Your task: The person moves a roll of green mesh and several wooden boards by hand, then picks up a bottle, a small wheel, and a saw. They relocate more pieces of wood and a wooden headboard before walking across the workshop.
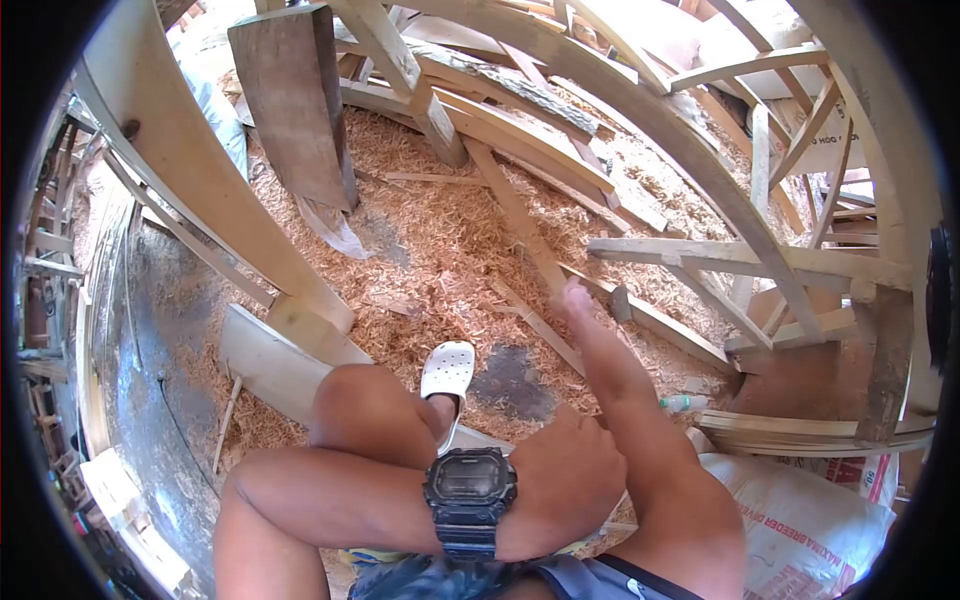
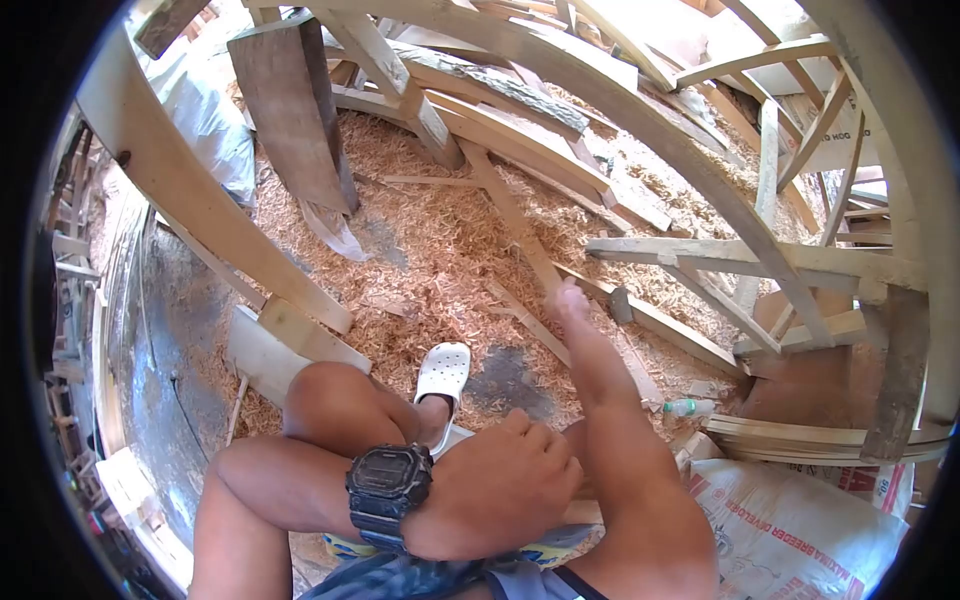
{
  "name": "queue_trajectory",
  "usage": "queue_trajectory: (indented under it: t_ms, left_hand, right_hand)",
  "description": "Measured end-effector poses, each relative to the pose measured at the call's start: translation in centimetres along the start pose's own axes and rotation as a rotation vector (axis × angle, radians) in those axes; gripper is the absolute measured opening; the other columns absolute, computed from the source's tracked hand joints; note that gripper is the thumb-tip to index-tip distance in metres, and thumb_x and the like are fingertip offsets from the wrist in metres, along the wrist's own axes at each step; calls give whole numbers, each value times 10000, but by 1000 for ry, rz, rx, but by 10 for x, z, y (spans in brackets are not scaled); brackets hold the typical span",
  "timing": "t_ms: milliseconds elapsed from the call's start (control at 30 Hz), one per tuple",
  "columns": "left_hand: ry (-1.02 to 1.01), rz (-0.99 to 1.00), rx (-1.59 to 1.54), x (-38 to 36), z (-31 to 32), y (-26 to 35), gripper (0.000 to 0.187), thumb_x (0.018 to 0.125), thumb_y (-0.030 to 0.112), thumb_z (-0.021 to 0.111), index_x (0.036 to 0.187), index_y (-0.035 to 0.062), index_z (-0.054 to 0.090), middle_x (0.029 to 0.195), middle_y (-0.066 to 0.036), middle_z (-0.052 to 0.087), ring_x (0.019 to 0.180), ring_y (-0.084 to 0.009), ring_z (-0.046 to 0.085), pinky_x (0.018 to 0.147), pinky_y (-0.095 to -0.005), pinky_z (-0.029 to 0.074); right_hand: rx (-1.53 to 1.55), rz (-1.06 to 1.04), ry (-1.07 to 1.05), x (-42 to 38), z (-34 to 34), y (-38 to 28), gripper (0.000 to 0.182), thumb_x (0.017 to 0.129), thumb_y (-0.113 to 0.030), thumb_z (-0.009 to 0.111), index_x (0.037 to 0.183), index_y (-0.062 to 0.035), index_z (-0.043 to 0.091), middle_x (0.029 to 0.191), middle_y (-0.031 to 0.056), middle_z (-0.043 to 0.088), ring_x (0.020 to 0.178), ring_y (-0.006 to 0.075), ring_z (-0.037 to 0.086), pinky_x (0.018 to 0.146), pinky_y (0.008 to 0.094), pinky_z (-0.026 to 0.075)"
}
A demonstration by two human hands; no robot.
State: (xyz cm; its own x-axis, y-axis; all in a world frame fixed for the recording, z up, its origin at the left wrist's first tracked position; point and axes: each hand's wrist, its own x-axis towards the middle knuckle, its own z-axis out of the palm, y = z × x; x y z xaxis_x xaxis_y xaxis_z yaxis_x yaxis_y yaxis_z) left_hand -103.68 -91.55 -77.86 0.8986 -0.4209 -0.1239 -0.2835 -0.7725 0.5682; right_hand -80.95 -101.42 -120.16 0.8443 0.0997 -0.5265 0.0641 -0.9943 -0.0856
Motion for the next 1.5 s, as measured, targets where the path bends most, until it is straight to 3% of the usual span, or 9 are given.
queue_trajectory:
  t_ms: [233,333,367,533,600,900,1100,1300,1500]
  left_hand:
    - [-41,-16,89,2,-7,5,235,832,258,626,831,30,680,796,-79,656,792,-226,619,729,-351,427]
    - [74,-190,-35,0,26,10,216,835,230,622,819,20,674,801,-80,659,798,-229,622,740,-350,434]
    - [84,-207,-30,-3,27,11,216,835,230,622,819,20,674,801,-80,659,798,-229,622,740,-350,434]
    - [78,-153,-198,-18,-9,-7,158,824,155,601,857,13,662,811,-87,662,782,-232,625,729,-350,445]
    - [101,-119,-132,-18,-14,-13,158,827,155,598,864,14,659,813,-88,662,779,-233,625,729,-351,446]
    - [-4,2,-30,10,-3,-5,163,851,155,583,854,21,675,814,-88,676,804,-237,641,748,-350,467]
    - [27,-133,-184,8,-2,5,176,842,153,589,850,17,701,809,-95,685,801,-248,645,750,-352,473]
    - [141,-145,-27,-3,3,1,187,835,166,598,839,25,720,775,-88,683,770,-242,636,734,-360,466]
    - [130,-300,-167,-4,5,5,172,836,184,602,800,55,710,765,-69,680,779,-224,635,736,-353,440]
  right_hand:
    - [15,-419,2,33,-16,49,411,822,-255,604,1154,-14,609,1115,275,685,1053,436,676,873,490,560]
    - [498,-152,-105,69,47,139,400,827,-248,605,1132,11,628,1015,276,684,955,444,679,800,506,543]
    - [43,-472,-83,7,-17,138,456,823,-298,656,1167,0,628,1043,269,683,994,429,670,820,517,518]
    - [13,-163,-140,-66,-69,279,589,627,-322,887,1121,-61,700,984,188,730,950,360,697,858,453,536]
    - [-51,-316,128,-111,-96,298,552,598,-315,896,1059,-66,722,921,174,730,893,376,698,813,448,544]
    - [266,-313,111,-111,-152,166,546,621,-399,850,1038,-65,733,927,182,729,863,348,702,789,440,536]
    - [-177,-321,176,-33,-140,97,568,637,-383,819,1113,-87,728,1017,155,743,914,309,708,825,380,547]
    - [224,-288,109,-31,-176,69,506,629,-362,828,1048,-86,763,976,162,743,890,299,709,809,402,544]
    - [40,-284,134,2,-200,-33,632,727,-374,749,1281,-91,640,1051,172,731,911,311,706,790,412,571]
